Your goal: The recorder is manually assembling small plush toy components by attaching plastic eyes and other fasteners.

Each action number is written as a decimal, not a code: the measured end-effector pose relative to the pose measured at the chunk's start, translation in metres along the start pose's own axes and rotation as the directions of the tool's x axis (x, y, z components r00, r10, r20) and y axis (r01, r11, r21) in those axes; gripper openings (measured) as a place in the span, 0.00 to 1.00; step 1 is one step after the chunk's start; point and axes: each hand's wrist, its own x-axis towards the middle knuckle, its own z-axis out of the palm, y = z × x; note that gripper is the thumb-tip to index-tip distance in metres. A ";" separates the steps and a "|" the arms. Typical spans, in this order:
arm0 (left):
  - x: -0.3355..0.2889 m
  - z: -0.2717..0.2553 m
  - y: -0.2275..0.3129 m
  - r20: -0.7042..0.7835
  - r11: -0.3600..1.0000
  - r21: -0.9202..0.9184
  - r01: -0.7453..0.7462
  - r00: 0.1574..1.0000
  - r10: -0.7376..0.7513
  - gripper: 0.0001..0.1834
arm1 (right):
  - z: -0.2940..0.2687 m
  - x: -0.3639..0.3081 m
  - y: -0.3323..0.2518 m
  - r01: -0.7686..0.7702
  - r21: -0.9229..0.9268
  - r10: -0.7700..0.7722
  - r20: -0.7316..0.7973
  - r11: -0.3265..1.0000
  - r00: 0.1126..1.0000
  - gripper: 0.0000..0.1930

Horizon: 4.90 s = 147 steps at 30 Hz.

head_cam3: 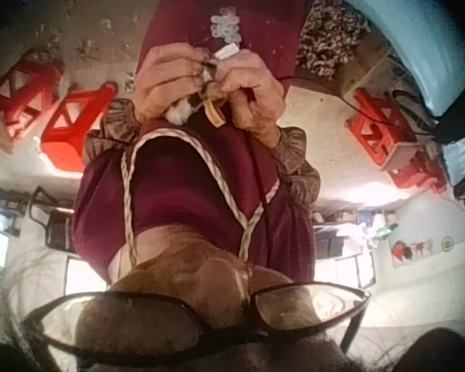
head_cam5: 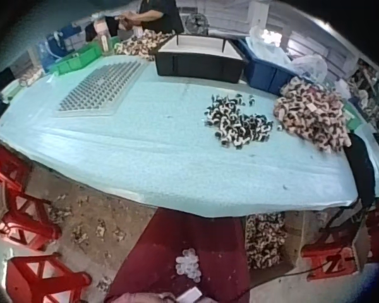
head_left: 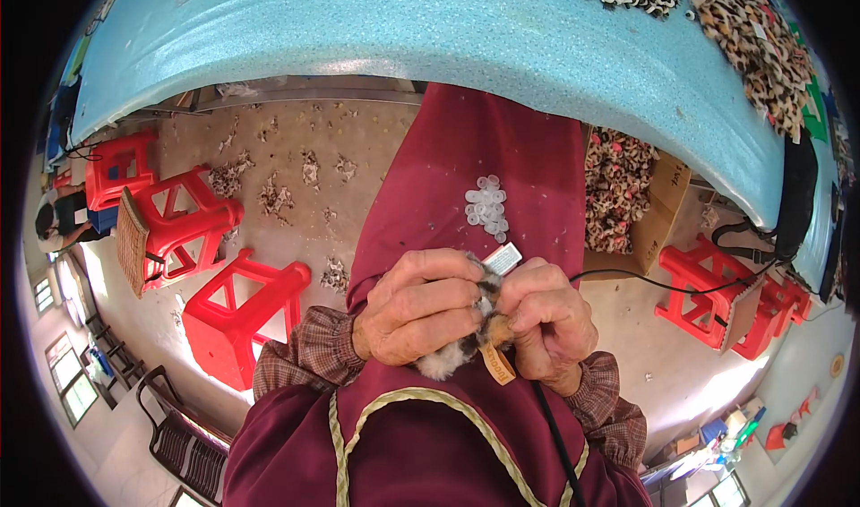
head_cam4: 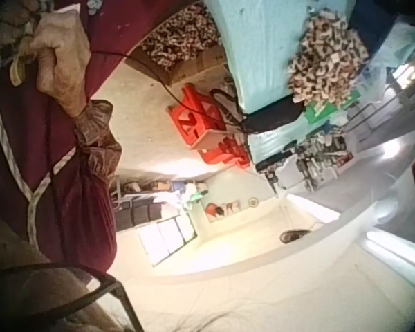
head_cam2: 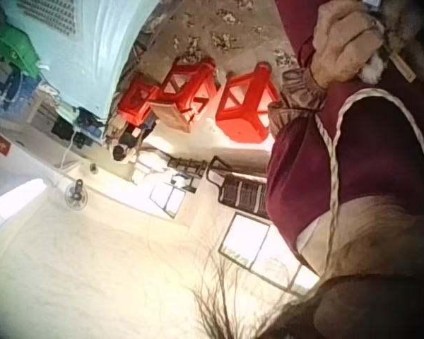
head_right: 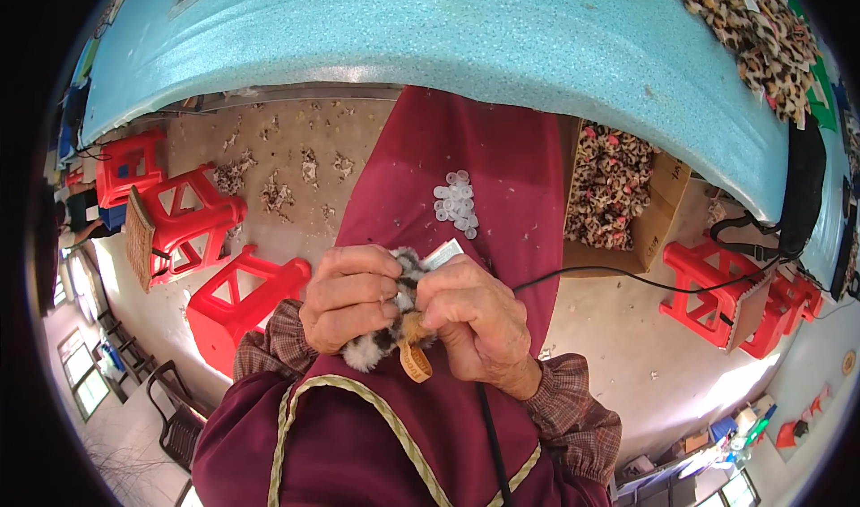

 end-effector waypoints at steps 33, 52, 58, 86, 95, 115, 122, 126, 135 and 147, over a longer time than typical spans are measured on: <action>-0.018 -0.005 0.003 0.127 0.994 0.053 0.097 0.987 -0.103 0.19 | 0.003 -0.016 0.011 -0.072 -0.008 0.072 0.110 0.997 0.991 0.06; -0.019 -0.001 0.017 0.157 0.963 0.189 0.194 0.962 -0.225 0.18 | -0.005 -0.028 0.006 -0.551 0.065 0.524 0.233 0.832 0.819 0.03; -0.022 0.012 0.010 0.070 0.916 -0.024 0.400 0.915 -0.398 0.13 | -0.009 -0.032 0.016 -0.640 0.261 0.586 0.260 0.723 0.768 0.04; -0.029 0.008 -0.026 0.022 0.628 -0.358 0.691 0.679 -0.734 0.12 | -0.090 0.052 0.003 -0.585 -0.082 0.546 -0.271 0.807 0.792 0.04; -0.027 0.002 -0.026 -0.038 0.599 -0.341 0.724 0.627 -0.778 0.16 | -0.159 0.120 0.007 -0.294 -0.650 0.113 -0.306 0.700 0.945 0.03; -0.031 -0.013 -0.029 -0.224 0.580 -0.351 0.735 0.535 -0.814 0.14 | -0.058 0.047 0.100 -0.101 -0.667 0.422 0.341 0.739 0.840 0.07; -0.022 -0.014 -0.017 -0.162 0.788 0.113 0.605 0.794 -0.586 0.12 | -0.044 0.032 0.154 -0.077 -0.779 0.493 0.314 0.622 0.811 0.10; -0.022 -0.012 -0.017 -0.188 0.826 0.144 0.546 0.834 -0.518 0.11 | -0.044 0.031 0.158 0.015 -0.837 0.519 0.352 0.546 0.779 0.11; -0.025 -0.012 -0.014 -0.163 0.806 0.121 0.580 0.812 -0.560 0.10 | -0.046 0.031 0.157 0.051 -0.817 0.515 0.409 0.574 0.753 0.10; -0.026 -0.018 0.002 0.007 0.908 0.041 0.417 0.909 -0.418 0.14 | -0.016 0.047 0.049 -0.700 0.074 0.660 0.272 0.711 0.700 0.04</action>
